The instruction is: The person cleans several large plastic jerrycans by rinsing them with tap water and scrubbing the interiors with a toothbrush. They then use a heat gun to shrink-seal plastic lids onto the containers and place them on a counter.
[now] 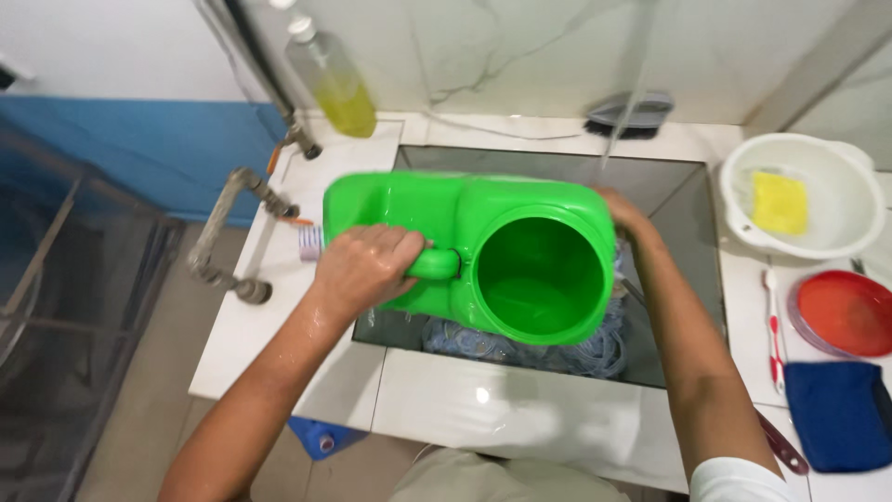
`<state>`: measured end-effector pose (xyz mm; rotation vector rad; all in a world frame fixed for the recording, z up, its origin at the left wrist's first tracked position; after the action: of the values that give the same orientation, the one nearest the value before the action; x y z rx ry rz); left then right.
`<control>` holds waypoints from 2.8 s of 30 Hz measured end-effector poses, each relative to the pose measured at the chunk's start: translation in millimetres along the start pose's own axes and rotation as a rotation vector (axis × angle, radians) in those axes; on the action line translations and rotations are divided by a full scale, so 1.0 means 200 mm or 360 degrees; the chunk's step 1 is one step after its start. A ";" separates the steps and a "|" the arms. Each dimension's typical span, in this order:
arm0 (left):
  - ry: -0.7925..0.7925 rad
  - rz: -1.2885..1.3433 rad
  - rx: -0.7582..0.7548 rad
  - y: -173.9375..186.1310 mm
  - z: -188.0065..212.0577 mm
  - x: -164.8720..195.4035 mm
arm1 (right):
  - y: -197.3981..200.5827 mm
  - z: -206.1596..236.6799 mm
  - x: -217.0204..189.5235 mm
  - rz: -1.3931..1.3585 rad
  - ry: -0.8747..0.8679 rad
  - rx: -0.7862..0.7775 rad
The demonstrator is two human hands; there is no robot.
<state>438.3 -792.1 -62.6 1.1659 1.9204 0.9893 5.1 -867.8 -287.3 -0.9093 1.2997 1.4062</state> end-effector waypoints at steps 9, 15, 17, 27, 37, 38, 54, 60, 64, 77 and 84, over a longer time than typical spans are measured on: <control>-0.0274 -0.0435 0.0244 0.30 -0.08 -0.06 | -0.05 -0.13 -0.20 0.0694 0.0741 0.0016; -0.0280 -0.0426 0.0241 0.34 -0.11 -0.09 | -0.02 -0.08 -0.08 -0.0304 -0.0430 0.0107; -0.0238 -0.0388 0.0253 0.33 -0.10 -0.12 | 0.00 -0.02 -0.03 -0.0480 -0.0529 0.0041; -0.0003 -0.0443 0.0237 0.20 0.03 -0.35 | -0.02 0.69 0.32 0.0395 -0.0190 0.0290; 0.0024 0.0089 -0.0127 0.21 -0.42 -0.14 | 0.00 1.92 0.32 0.0743 -0.0099 0.0741; -0.0030 0.0176 -0.0120 0.25 -0.52 -0.01 | 0.02 2.08 0.32 0.0759 -0.0210 0.0796; -0.1973 0.0758 0.0992 1.27 -1.17 3.14 | -0.06 5.58 0.33 -0.0796 -0.0381 0.2776; -0.2392 0.1131 0.0978 1.24 -1.30 4.32 | 0.20 6.00 0.23 -0.1111 -0.0126 0.3059; -0.2307 0.1163 0.1037 1.12 -1.40 4.91 | 0.43 6.10 0.26 -0.1246 -0.0006 0.3054; -0.2183 0.1555 0.0663 0.76 -1.64 5.44 | 0.95 6.17 0.45 -0.1389 0.0300 0.3021; -0.2217 0.1552 0.0687 0.77 -1.62 5.43 | 0.94 6.20 0.50 -0.1384 0.0348 0.3100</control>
<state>-175.6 164.9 56.9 2.2484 0.3665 -0.0647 -88.9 380.5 -152.8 -0.0696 1.4036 -0.7995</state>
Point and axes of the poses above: each hand's wrist, its own z-axis away from the middle knuckle, its own y-axis out of the back of the hand, x = y × z, the point moved 2 cm from there along -z, towards the middle knuckle, and after that the axes turned 5 degrees about -y, right-handed, at the moved point
